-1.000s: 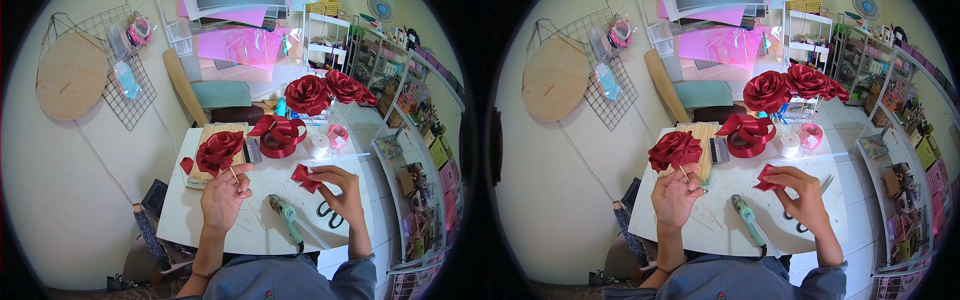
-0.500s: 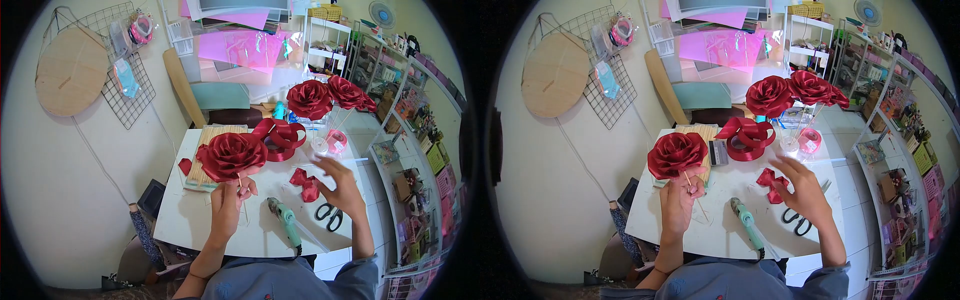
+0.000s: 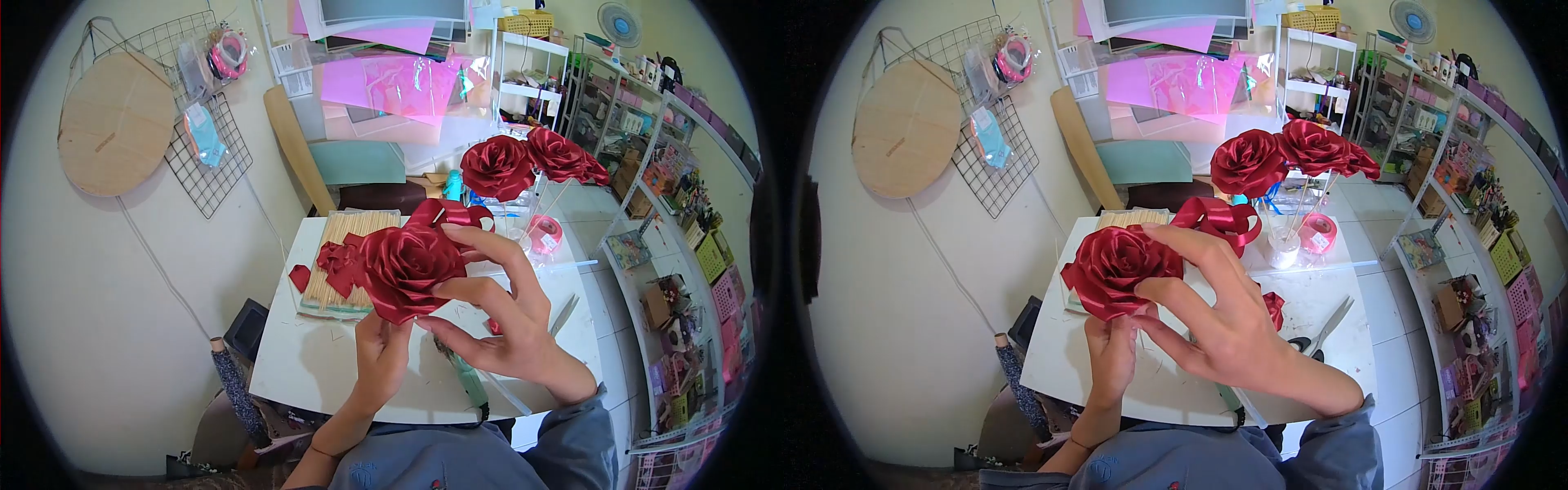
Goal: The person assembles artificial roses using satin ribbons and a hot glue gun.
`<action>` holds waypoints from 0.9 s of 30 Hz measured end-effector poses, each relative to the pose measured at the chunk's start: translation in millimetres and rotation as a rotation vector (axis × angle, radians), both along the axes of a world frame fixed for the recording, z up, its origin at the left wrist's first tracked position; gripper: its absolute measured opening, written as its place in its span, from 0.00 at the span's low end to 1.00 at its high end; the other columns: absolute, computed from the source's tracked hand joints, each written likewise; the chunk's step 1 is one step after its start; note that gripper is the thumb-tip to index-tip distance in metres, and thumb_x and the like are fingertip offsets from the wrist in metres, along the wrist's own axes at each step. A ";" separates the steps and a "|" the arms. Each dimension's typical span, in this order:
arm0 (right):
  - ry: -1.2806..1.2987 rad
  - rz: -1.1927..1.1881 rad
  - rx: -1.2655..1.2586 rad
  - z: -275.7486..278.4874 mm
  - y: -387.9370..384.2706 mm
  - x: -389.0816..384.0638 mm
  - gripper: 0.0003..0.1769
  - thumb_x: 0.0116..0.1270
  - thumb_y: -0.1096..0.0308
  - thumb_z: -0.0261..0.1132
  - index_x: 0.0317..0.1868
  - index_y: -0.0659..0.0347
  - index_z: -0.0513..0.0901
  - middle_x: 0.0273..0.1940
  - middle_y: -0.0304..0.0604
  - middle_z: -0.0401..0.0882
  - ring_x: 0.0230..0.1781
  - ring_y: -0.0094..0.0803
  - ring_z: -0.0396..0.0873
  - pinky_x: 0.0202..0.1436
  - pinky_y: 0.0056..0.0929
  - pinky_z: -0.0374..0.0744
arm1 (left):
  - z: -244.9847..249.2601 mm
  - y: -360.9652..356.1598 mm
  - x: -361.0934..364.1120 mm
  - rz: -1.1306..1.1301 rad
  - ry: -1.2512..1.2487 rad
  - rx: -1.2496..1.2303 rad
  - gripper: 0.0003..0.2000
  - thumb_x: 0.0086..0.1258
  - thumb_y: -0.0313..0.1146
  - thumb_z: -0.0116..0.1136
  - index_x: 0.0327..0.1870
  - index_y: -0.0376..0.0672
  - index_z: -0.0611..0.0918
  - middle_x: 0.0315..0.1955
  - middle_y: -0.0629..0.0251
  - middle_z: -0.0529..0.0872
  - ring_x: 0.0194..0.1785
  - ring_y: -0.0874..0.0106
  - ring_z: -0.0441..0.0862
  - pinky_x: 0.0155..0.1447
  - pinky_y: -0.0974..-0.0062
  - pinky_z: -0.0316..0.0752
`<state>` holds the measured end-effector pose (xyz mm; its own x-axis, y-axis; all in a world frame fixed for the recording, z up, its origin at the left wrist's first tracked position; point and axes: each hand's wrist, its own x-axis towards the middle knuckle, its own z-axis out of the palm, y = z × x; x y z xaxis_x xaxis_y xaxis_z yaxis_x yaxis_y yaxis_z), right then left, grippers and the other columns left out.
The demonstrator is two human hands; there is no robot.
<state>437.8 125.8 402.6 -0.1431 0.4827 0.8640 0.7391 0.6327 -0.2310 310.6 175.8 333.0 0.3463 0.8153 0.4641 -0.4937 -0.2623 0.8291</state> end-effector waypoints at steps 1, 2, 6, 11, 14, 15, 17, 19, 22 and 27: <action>-0.001 -0.002 -0.004 0.1 0.0 0.4 0.18 0.37 0.76 0.67 0.33 0.63 0.74 0.48 0.53 0.65 0.44 0.45 0.69 0.44 0.36 0.71 | -0.9 0.3 -1.3 0.007 0.028 0.058 0.09 0.63 0.26 0.44 0.43 0.34 0.72 0.35 0.68 0.76 0.38 0.82 0.68 0.45 0.83 0.63; 0.000 -0.002 -0.004 -0.4 -0.5 0.9 0.18 0.37 0.76 0.67 0.33 0.63 0.74 0.48 0.53 0.65 0.44 0.45 0.69 0.44 0.36 0.71 | -1.4 0.4 -1.7 0.013 0.055 0.117 0.10 0.63 0.25 0.44 0.44 0.34 0.72 0.35 0.68 0.76 0.39 0.82 0.68 0.45 0.83 0.63; 0.005 -0.018 -0.042 -0.7 -1.9 4.1 0.17 0.37 0.77 0.66 0.32 0.63 0.74 0.47 0.51 0.66 0.43 0.45 0.70 0.43 0.35 0.71 | 2.2 -1.1 -0.7 0.005 0.057 0.058 0.10 0.62 0.24 0.46 0.43 0.34 0.72 0.36 0.67 0.76 0.38 0.82 0.68 0.45 0.83 0.63; -0.009 -0.025 -0.061 1.1 -3.1 6.9 0.15 0.37 0.77 0.66 0.31 0.64 0.75 0.46 0.50 0.67 0.43 0.45 0.70 0.42 0.35 0.71 | -6.3 3.3 -3.6 0.003 0.149 0.121 0.10 0.58 0.22 0.50 0.42 0.34 0.72 0.37 0.66 0.75 0.40 0.81 0.69 0.46 0.82 0.64; -0.085 -0.045 0.012 -0.2 -1.3 7.7 0.14 0.37 0.77 0.65 0.30 0.65 0.75 0.46 0.49 0.68 0.43 0.45 0.70 0.42 0.36 0.71 | -5.4 2.8 0.0 0.010 0.096 0.120 0.11 0.57 0.21 0.51 0.42 0.33 0.72 0.37 0.66 0.76 0.41 0.80 0.69 0.46 0.82 0.64; -0.099 -0.053 0.027 -0.5 -1.0 8.1 0.14 0.36 0.76 0.65 0.29 0.65 0.76 0.46 0.49 0.68 0.43 0.44 0.70 0.42 0.36 0.71 | -4.8 3.0 0.2 0.010 0.096 0.120 0.11 0.57 0.21 0.51 0.42 0.33 0.72 0.37 0.66 0.76 0.41 0.80 0.69 0.46 0.82 0.64; -0.113 -0.058 0.041 -1.0 -0.7 7.7 0.15 0.35 0.76 0.65 0.29 0.65 0.76 0.46 0.48 0.69 0.43 0.44 0.70 0.42 0.36 0.71 | -4.0 2.9 -0.4 -0.010 0.078 0.105 0.11 0.57 0.20 0.51 0.42 0.33 0.72 0.38 0.65 0.76 0.41 0.79 0.70 0.46 0.81 0.65; -0.140 -0.078 0.082 -1.5 -0.5 6.2 0.14 0.34 0.76 0.64 0.28 0.65 0.76 0.45 0.48 0.70 0.43 0.43 0.70 0.40 0.35 0.70 | -3.0 2.7 -1.9 -0.023 0.072 0.105 0.11 0.57 0.21 0.51 0.42 0.33 0.72 0.38 0.65 0.76 0.41 0.79 0.70 0.46 0.81 0.65; -0.148 -0.091 0.098 -1.2 -1.0 5.0 0.14 0.33 0.76 0.63 0.27 0.65 0.76 0.45 0.47 0.71 0.43 0.41 0.71 0.39 0.33 0.70 | -1.5 2.0 -2.6 -0.027 0.079 0.106 0.11 0.57 0.21 0.51 0.42 0.32 0.72 0.38 0.64 0.76 0.41 0.79 0.70 0.47 0.81 0.65; -0.131 -0.091 0.084 0.2 -2.2 3.5 0.13 0.33 0.76 0.62 0.27 0.66 0.76 0.44 0.47 0.71 0.43 0.41 0.71 0.38 0.33 0.69 | -1.8 2.2 -2.1 -0.002 0.106 0.132 0.11 0.57 0.21 0.51 0.42 0.32 0.72 0.37 0.64 0.76 0.41 0.79 0.70 0.47 0.80 0.65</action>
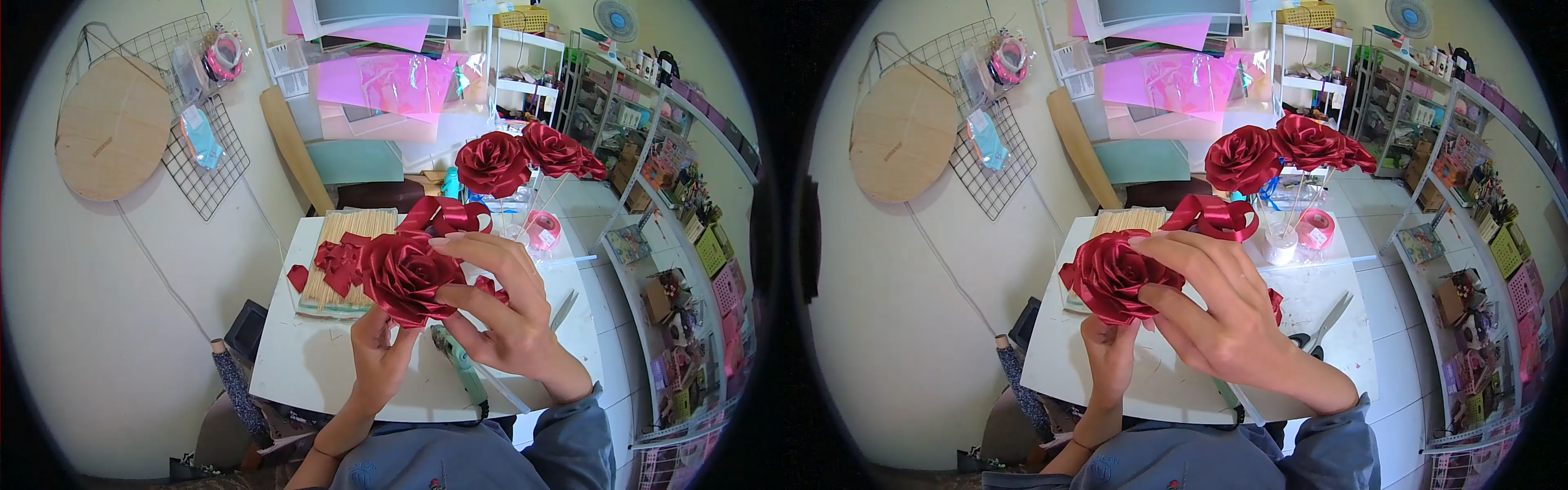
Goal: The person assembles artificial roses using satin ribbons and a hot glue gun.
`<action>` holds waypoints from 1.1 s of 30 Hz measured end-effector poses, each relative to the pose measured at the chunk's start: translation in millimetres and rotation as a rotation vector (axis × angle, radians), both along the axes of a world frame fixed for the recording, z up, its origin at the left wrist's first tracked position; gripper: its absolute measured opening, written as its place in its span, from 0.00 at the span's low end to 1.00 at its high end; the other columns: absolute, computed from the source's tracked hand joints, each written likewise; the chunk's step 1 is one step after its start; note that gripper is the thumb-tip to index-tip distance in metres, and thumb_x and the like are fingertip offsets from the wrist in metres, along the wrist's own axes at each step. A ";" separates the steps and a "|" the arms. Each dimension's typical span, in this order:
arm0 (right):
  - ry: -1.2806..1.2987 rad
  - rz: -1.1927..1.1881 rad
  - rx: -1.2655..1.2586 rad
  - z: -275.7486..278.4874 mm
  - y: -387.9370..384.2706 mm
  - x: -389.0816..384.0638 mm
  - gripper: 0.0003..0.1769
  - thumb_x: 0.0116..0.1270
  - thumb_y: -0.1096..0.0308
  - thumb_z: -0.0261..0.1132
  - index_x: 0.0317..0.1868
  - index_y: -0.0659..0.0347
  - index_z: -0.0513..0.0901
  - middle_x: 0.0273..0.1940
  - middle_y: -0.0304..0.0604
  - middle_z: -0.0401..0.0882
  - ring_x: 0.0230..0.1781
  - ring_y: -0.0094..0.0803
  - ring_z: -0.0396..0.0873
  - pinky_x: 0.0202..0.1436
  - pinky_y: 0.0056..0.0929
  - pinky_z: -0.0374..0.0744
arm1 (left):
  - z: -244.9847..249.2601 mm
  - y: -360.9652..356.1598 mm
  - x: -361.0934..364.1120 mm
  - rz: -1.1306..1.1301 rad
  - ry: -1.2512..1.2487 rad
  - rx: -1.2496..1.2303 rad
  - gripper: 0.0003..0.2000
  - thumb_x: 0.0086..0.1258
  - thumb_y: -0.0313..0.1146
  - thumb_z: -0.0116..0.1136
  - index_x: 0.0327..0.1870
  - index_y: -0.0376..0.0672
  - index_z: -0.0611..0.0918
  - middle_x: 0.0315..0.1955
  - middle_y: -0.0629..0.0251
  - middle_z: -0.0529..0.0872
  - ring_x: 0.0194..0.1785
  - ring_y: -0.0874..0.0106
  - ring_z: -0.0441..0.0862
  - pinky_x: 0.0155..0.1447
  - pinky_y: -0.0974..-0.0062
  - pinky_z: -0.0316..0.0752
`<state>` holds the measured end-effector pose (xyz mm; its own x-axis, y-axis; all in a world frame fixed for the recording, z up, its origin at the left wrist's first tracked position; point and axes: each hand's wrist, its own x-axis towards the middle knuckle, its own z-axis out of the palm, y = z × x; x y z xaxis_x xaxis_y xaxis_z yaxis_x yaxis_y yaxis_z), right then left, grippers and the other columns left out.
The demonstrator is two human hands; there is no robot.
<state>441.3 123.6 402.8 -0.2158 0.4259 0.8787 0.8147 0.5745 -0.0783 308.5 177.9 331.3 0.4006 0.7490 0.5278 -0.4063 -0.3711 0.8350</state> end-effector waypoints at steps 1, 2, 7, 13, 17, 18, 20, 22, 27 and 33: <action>-0.004 -0.003 0.000 0.2 -0.3 -0.2 0.13 0.33 0.77 0.62 0.26 0.66 0.76 0.44 0.47 0.71 0.43 0.41 0.71 0.39 0.33 0.69 | -0.1 0.0 -0.4 0.007 0.016 0.009 0.11 0.57 0.21 0.51 0.42 0.32 0.72 0.37 0.64 0.76 0.41 0.79 0.70 0.47 0.80 0.65; -0.004 -0.004 -0.001 0.3 -0.9 -0.3 0.13 0.33 0.77 0.62 0.26 0.66 0.76 0.44 0.47 0.71 0.43 0.41 0.71 0.39 0.33 0.69 | -0.1 -0.1 -0.5 0.014 0.033 0.017 0.11 0.57 0.21 0.51 0.41 0.32 0.72 0.37 0.64 0.76 0.41 0.79 0.70 0.48 0.80 0.65; -0.014 -0.001 -0.005 1.0 -2.9 -0.8 0.12 0.33 0.77 0.61 0.26 0.66 0.76 0.44 0.48 0.71 0.43 0.42 0.71 0.39 0.34 0.69 | 3.9 -3.9 0.7 0.059 0.045 -0.009 0.10 0.57 0.21 0.52 0.41 0.32 0.73 0.36 0.64 0.76 0.41 0.79 0.70 0.47 0.81 0.64; -0.011 0.004 -0.002 1.2 -4.3 -1.8 0.12 0.33 0.78 0.61 0.26 0.67 0.76 0.42 0.48 0.71 0.42 0.42 0.72 0.39 0.34 0.69 | 1.2 -3.8 -0.3 0.057 0.046 0.008 0.10 0.56 0.21 0.52 0.40 0.32 0.73 0.36 0.64 0.76 0.40 0.79 0.70 0.47 0.80 0.65; -0.027 -0.015 -0.005 -1.1 -3.8 0.4 0.13 0.32 0.77 0.62 0.25 0.63 0.76 0.44 0.46 0.72 0.44 0.42 0.72 0.41 0.33 0.69 | 3.4 -5.8 0.3 0.056 0.035 -0.023 0.09 0.56 0.20 0.52 0.39 0.32 0.73 0.35 0.64 0.76 0.40 0.79 0.71 0.47 0.80 0.65; -0.029 -0.011 -0.005 -1.4 -3.7 0.6 0.13 0.31 0.77 0.63 0.25 0.63 0.76 0.44 0.46 0.72 0.44 0.41 0.72 0.41 0.32 0.69 | 3.1 -5.5 0.5 0.056 0.035 -0.023 0.09 0.56 0.20 0.52 0.39 0.32 0.73 0.35 0.64 0.76 0.40 0.79 0.71 0.47 0.80 0.65; -0.030 -0.006 -0.006 -0.9 -4.0 0.3 0.13 0.31 0.77 0.63 0.25 0.63 0.76 0.44 0.46 0.72 0.44 0.41 0.72 0.41 0.32 0.69 | 1.2 -4.1 0.6 0.049 0.029 -0.011 0.09 0.57 0.21 0.51 0.39 0.32 0.73 0.34 0.65 0.76 0.38 0.80 0.70 0.45 0.81 0.65; 0.012 -0.016 -0.062 1.3 -4.2 -0.6 0.14 0.31 0.79 0.64 0.26 0.63 0.77 0.44 0.47 0.71 0.45 0.41 0.71 0.43 0.33 0.69 | -0.5 -2.3 0.5 0.005 -0.001 -0.037 0.08 0.59 0.23 0.50 0.38 0.32 0.73 0.33 0.65 0.76 0.36 0.80 0.70 0.42 0.82 0.65; 0.150 -0.040 -0.258 -1.9 2.8 2.8 0.17 0.34 0.79 0.66 0.30 0.61 0.77 0.49 0.48 0.67 0.47 0.41 0.70 0.46 0.33 0.69 | -0.6 2.1 8.6 -0.135 0.006 -0.252 0.12 0.65 0.33 0.44 0.39 0.33 0.74 0.28 0.67 0.75 0.30 0.81 0.67 0.35 0.84 0.63; 0.312 0.072 -0.420 6.7 2.6 11.4 0.21 0.35 0.78 0.68 0.36 0.60 0.77 0.51 0.46 0.65 0.47 0.39 0.69 0.47 0.33 0.69 | 2.6 5.4 9.7 -0.352 0.089 -0.412 0.21 0.68 0.42 0.35 0.43 0.29 0.73 0.27 0.67 0.74 0.27 0.83 0.63 0.30 0.87 0.58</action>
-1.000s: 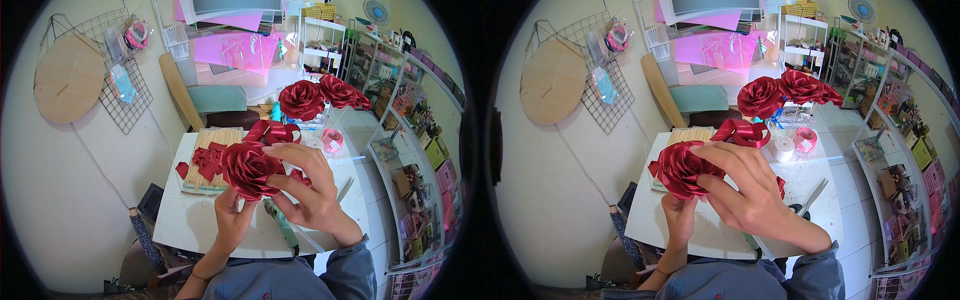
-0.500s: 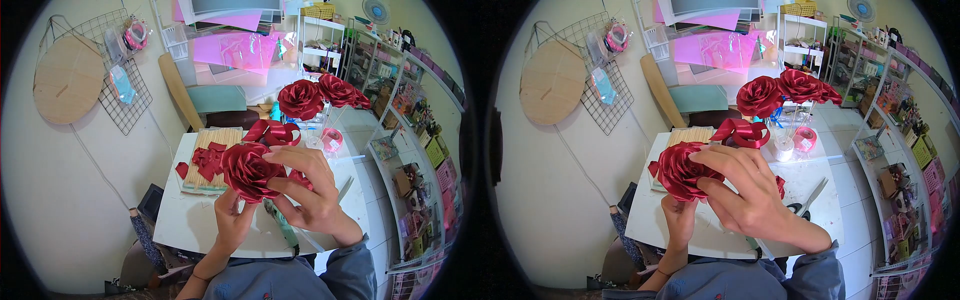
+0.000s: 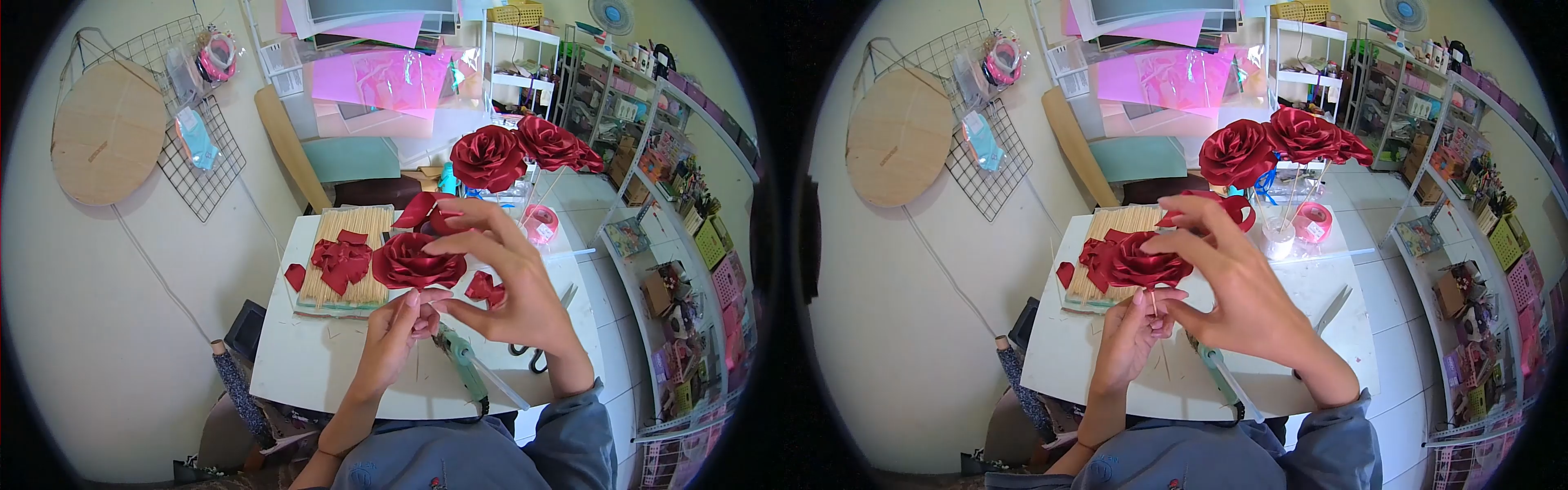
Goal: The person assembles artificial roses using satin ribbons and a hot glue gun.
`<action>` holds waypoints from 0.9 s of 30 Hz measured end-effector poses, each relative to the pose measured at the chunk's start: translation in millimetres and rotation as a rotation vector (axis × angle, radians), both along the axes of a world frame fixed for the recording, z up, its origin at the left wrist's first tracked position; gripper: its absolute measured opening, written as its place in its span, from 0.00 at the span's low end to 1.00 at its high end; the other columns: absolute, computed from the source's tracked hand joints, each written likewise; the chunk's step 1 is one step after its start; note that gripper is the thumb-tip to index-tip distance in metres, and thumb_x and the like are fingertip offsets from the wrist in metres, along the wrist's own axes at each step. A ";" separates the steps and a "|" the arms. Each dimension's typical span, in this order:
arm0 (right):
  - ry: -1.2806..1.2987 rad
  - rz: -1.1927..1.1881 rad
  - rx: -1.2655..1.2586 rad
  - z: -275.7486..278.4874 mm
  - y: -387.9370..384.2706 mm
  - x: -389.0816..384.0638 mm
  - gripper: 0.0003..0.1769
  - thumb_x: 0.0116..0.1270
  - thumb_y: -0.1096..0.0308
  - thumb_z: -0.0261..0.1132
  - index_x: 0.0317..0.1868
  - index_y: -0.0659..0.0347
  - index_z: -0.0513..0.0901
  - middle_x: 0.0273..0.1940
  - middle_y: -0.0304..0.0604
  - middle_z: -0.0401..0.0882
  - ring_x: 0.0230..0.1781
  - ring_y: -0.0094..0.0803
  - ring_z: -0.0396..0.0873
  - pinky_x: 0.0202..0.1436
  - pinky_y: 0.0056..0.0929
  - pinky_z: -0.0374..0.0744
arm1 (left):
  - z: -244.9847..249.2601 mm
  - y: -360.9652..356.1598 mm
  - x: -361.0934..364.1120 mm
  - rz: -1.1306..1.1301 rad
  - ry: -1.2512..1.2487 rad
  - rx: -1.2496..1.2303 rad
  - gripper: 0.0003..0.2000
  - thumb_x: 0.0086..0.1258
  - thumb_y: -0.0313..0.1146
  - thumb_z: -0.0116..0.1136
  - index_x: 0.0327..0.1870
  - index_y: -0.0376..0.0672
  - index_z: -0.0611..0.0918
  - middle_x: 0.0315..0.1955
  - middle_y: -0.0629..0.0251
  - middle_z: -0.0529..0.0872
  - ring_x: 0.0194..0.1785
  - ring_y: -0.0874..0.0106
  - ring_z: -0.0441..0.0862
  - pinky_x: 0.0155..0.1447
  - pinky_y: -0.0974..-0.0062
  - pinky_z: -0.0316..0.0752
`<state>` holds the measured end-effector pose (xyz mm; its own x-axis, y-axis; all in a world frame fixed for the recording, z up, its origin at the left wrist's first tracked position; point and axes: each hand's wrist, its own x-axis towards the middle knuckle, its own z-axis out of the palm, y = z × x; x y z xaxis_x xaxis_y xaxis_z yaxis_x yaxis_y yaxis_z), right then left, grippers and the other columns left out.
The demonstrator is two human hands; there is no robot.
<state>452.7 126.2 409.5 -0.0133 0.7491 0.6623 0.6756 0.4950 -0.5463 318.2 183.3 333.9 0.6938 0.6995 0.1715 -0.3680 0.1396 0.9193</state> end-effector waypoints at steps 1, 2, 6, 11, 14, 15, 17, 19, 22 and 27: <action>0.008 -0.019 0.031 2.9 -1.5 0.7 0.23 0.34 0.77 0.68 0.37 0.59 0.77 0.51 0.46 0.65 0.47 0.38 0.69 0.47 0.32 0.69 | 1.8 -0.4 -0.4 -0.012 -0.022 -0.023 0.21 0.68 0.41 0.36 0.44 0.29 0.72 0.26 0.67 0.73 0.27 0.83 0.62 0.30 0.87 0.57; 0.009 -0.018 0.029 5.6 -3.7 1.8 0.23 0.34 0.77 0.68 0.37 0.59 0.77 0.51 0.46 0.65 0.47 0.38 0.69 0.47 0.32 0.69 | 2.8 -0.5 -1.1 -0.025 -0.045 -0.045 0.20 0.68 0.41 0.36 0.44 0.29 0.72 0.25 0.68 0.73 0.26 0.83 0.61 0.29 0.87 0.56; 0.033 -0.058 0.057 9.2 -10.9 16.6 0.25 0.30 0.75 0.69 0.37 0.58 0.77 0.51 0.46 0.66 0.47 0.38 0.69 0.47 0.33 0.69 | 2.0 0.2 -3.9 -0.027 -0.063 -0.049 0.20 0.68 0.40 0.37 0.44 0.29 0.72 0.22 0.69 0.70 0.26 0.83 0.61 0.29 0.87 0.55; -0.089 -0.085 0.115 15.2 -16.9 20.8 0.26 0.33 0.81 0.66 0.39 0.59 0.75 0.50 0.47 0.65 0.48 0.40 0.68 0.45 0.32 0.71 | 4.9 -2.2 -3.9 0.049 -0.027 0.021 0.23 0.68 0.43 0.35 0.44 0.27 0.72 0.19 0.70 0.68 0.26 0.82 0.60 0.30 0.85 0.56; -0.039 -0.066 0.092 14.6 -17.1 18.5 0.26 0.32 0.81 0.66 0.39 0.58 0.75 0.50 0.47 0.65 0.49 0.41 0.68 0.45 0.32 0.71 | 5.7 -3.2 -4.7 0.056 -0.025 0.022 0.23 0.67 0.43 0.36 0.44 0.26 0.72 0.19 0.70 0.68 0.26 0.82 0.60 0.30 0.86 0.57; -0.039 -0.066 0.092 14.9 -17.6 18.3 0.26 0.32 0.81 0.66 0.39 0.58 0.75 0.50 0.47 0.65 0.49 0.41 0.68 0.45 0.32 0.71 | 5.2 -2.9 -5.3 0.056 -0.025 0.023 0.23 0.67 0.43 0.36 0.44 0.26 0.72 0.19 0.70 0.68 0.26 0.82 0.60 0.30 0.86 0.57; -0.068 -0.103 0.102 16.7 -19.5 17.7 0.25 0.33 0.81 0.66 0.39 0.59 0.76 0.50 0.47 0.65 0.48 0.40 0.68 0.45 0.32 0.71 | 3.7 -1.9 -6.5 0.017 -0.075 0.001 0.19 0.67 0.39 0.39 0.45 0.29 0.72 0.21 0.69 0.69 0.26 0.83 0.59 0.31 0.86 0.56; -0.064 -0.117 0.090 17.7 -23.2 19.0 0.25 0.33 0.81 0.65 0.39 0.59 0.76 0.50 0.47 0.65 0.48 0.41 0.68 0.45 0.33 0.71 | 3.2 -1.8 -6.3 0.024 -0.090 0.002 0.19 0.67 0.39 0.39 0.46 0.29 0.71 0.21 0.69 0.69 0.26 0.83 0.59 0.31 0.86 0.56; -0.093 -0.141 0.072 16.8 -27.6 22.4 0.24 0.35 0.81 0.65 0.39 0.59 0.75 0.49 0.46 0.66 0.48 0.41 0.68 0.45 0.34 0.70 | 1.6 -0.3 -6.7 0.028 -0.110 0.003 0.18 0.66 0.38 0.40 0.45 0.29 0.71 0.22 0.67 0.70 0.27 0.83 0.60 0.32 0.85 0.56; -0.189 -0.246 -0.117 -23.3 -31.0 42.5 0.18 0.45 0.77 0.61 0.40 0.61 0.73 0.45 0.50 0.68 0.46 0.46 0.69 0.44 0.34 0.71 | -4.9 1.4 -5.5 0.113 -0.161 0.063 0.17 0.65 0.35 0.41 0.45 0.28 0.71 0.25 0.64 0.72 0.28 0.82 0.61 0.33 0.83 0.57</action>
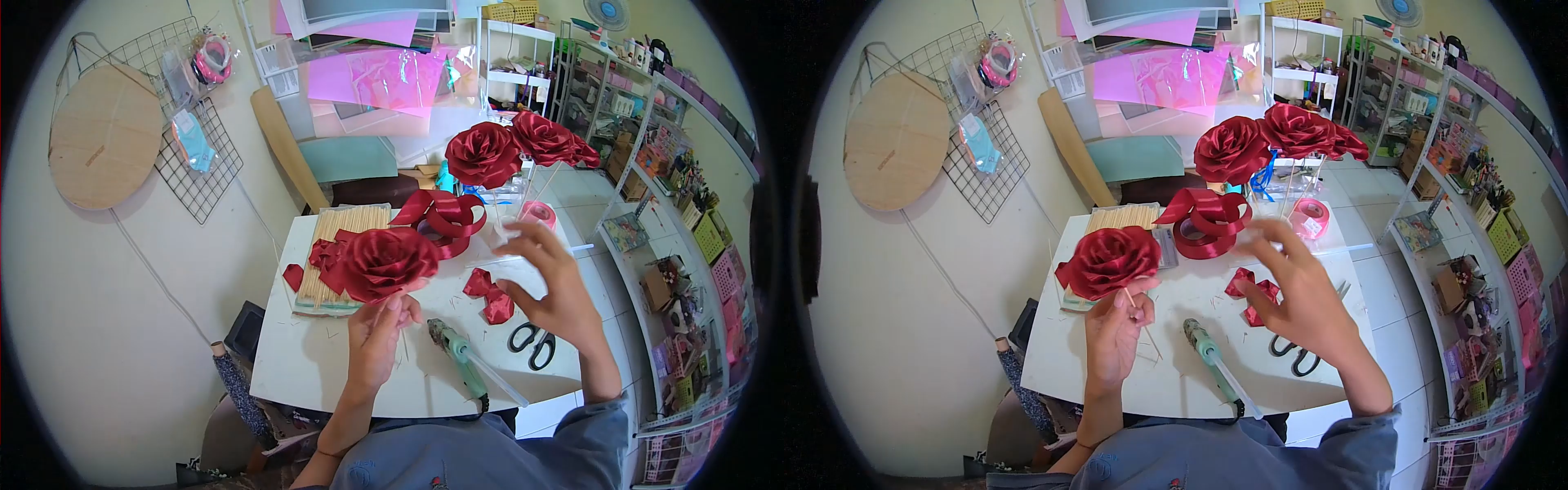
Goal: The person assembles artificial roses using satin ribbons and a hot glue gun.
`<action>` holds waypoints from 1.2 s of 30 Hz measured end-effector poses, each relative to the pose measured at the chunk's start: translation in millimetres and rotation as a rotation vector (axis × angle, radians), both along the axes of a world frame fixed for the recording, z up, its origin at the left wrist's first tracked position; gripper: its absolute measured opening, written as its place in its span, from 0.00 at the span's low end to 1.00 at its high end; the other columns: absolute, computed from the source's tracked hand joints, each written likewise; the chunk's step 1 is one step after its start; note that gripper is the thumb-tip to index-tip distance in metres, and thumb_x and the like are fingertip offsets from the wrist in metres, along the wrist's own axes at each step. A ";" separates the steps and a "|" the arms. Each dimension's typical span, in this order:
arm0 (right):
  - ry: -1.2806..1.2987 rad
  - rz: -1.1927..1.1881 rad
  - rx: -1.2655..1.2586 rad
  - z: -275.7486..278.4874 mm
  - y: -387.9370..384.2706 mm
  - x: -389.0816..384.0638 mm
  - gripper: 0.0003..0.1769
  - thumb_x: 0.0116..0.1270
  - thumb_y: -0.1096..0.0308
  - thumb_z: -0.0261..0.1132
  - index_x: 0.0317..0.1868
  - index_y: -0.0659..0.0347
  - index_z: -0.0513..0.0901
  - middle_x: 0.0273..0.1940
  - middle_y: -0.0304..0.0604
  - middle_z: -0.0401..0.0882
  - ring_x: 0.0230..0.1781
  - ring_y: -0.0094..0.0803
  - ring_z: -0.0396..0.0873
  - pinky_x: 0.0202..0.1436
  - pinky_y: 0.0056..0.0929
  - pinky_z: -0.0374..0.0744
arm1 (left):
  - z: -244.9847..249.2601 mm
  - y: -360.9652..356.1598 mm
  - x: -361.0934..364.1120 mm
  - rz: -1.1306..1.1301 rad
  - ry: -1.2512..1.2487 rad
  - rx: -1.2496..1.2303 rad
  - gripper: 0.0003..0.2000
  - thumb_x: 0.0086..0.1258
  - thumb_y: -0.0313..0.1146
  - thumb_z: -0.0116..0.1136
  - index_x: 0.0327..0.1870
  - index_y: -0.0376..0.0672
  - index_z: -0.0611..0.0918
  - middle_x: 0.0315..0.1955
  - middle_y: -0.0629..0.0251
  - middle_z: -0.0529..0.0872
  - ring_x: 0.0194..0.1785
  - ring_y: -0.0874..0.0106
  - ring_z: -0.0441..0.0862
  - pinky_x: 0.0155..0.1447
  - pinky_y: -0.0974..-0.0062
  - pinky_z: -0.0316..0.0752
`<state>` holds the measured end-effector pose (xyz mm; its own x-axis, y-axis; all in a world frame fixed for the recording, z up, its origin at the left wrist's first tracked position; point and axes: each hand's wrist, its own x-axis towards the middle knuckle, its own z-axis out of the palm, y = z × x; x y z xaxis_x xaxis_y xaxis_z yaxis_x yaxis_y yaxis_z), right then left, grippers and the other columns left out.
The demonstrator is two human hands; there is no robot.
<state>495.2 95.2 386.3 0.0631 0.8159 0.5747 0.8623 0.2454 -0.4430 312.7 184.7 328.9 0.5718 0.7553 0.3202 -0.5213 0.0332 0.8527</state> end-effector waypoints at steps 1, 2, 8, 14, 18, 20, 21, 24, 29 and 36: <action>-0.036 -0.061 -0.103 -17.7 -1.4 7.2 0.15 0.48 0.73 0.61 0.40 0.62 0.72 0.44 0.51 0.68 0.44 0.47 0.69 0.43 0.35 0.71 | -6.3 3.1 0.9 0.078 -0.029 0.030 0.17 0.65 0.36 0.42 0.44 0.27 0.71 0.27 0.62 0.73 0.28 0.80 0.62 0.33 0.83 0.57; -0.079 -0.098 -0.229 -33.5 -4.3 14.7 0.14 0.51 0.69 0.61 0.39 0.64 0.72 0.42 0.51 0.68 0.42 0.46 0.70 0.43 0.35 0.71 | -10.9 4.9 1.9 0.155 -0.060 0.060 0.18 0.65 0.36 0.42 0.43 0.25 0.71 0.30 0.61 0.75 0.28 0.79 0.63 0.33 0.82 0.57; -0.183 -0.349 -0.580 -101.3 -0.3 18.8 0.27 0.49 0.61 0.63 0.46 0.65 0.65 0.39 0.52 0.69 0.42 0.45 0.70 0.42 0.36 0.72 | -13.0 2.1 7.7 0.235 -0.071 0.032 0.12 0.61 0.28 0.45 0.40 0.27 0.73 0.36 0.61 0.75 0.29 0.78 0.63 0.34 0.81 0.57; 0.057 -0.348 -0.635 -105.6 2.9 19.0 0.34 0.41 0.67 0.67 0.51 0.63 0.63 0.38 0.51 0.69 0.39 0.45 0.71 0.43 0.36 0.71 | -25.6 0.0 7.5 0.325 -0.180 0.055 0.11 0.57 0.24 0.47 0.41 0.34 0.71 0.39 0.58 0.75 0.31 0.76 0.65 0.38 0.79 0.61; 0.102 -0.352 -0.473 -112.9 2.1 28.1 0.36 0.39 0.69 0.68 0.51 0.65 0.63 0.34 0.50 0.71 0.35 0.42 0.74 0.41 0.34 0.72 | -52.7 0.4 8.8 0.385 -0.291 0.027 0.12 0.57 0.25 0.47 0.42 0.34 0.70 0.37 0.58 0.75 0.30 0.76 0.66 0.38 0.79 0.61; 0.278 -0.290 -0.516 -115.1 3.2 32.4 0.36 0.39 0.69 0.69 0.51 0.65 0.63 0.35 0.51 0.71 0.35 0.41 0.74 0.41 0.33 0.72 | -66.3 -1.3 6.4 0.389 -0.293 0.004 0.11 0.58 0.27 0.45 0.42 0.34 0.70 0.34 0.59 0.75 0.30 0.77 0.66 0.38 0.79 0.61; 0.248 -0.288 -0.519 -116.6 3.7 32.8 0.37 0.39 0.69 0.69 0.51 0.65 0.63 0.36 0.51 0.71 0.35 0.40 0.74 0.41 0.32 0.73 | -67.2 -3.3 4.8 0.391 -0.292 0.002 0.11 0.58 0.27 0.45 0.42 0.34 0.70 0.34 0.59 0.75 0.30 0.77 0.66 0.38 0.79 0.61; 0.169 -0.303 -0.500 -117.1 4.7 27.1 0.37 0.38 0.70 0.69 0.51 0.65 0.63 0.37 0.52 0.71 0.35 0.39 0.74 0.40 0.31 0.73 | -69.0 -8.3 -3.2 0.298 -0.160 0.231 0.14 0.61 0.33 0.45 0.44 0.33 0.69 0.34 0.60 0.75 0.33 0.78 0.68 0.40 0.80 0.63; 0.153 -0.278 -0.437 -124.0 6.6 30.5 0.36 0.38 0.70 0.69 0.50 0.64 0.63 0.36 0.51 0.72 0.33 0.39 0.74 0.37 0.29 0.74 | -65.7 -15.1 -20.4 -0.314 -0.429 -0.438 0.17 0.61 0.35 0.46 0.49 0.35 0.67 0.40 0.61 0.74 0.40 0.77 0.71 0.48 0.80 0.65; 0.431 -0.169 -0.402 -102.5 3.7 32.5 0.30 0.41 0.76 0.66 0.48 0.62 0.66 0.30 0.49 0.76 0.30 0.33 0.77 0.35 0.25 0.74 | -99.7 4.8 -29.1 -0.129 -0.031 0.042 0.20 0.60 0.33 0.49 0.53 0.38 0.64 0.46 0.60 0.72 0.43 0.78 0.71 0.49 0.82 0.66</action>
<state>527.7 98.9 283.8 0.3685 0.9222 0.1175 0.5971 -0.1379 -0.7903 283.6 189.5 229.3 0.6528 0.6616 0.3690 -0.5412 0.0665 0.8382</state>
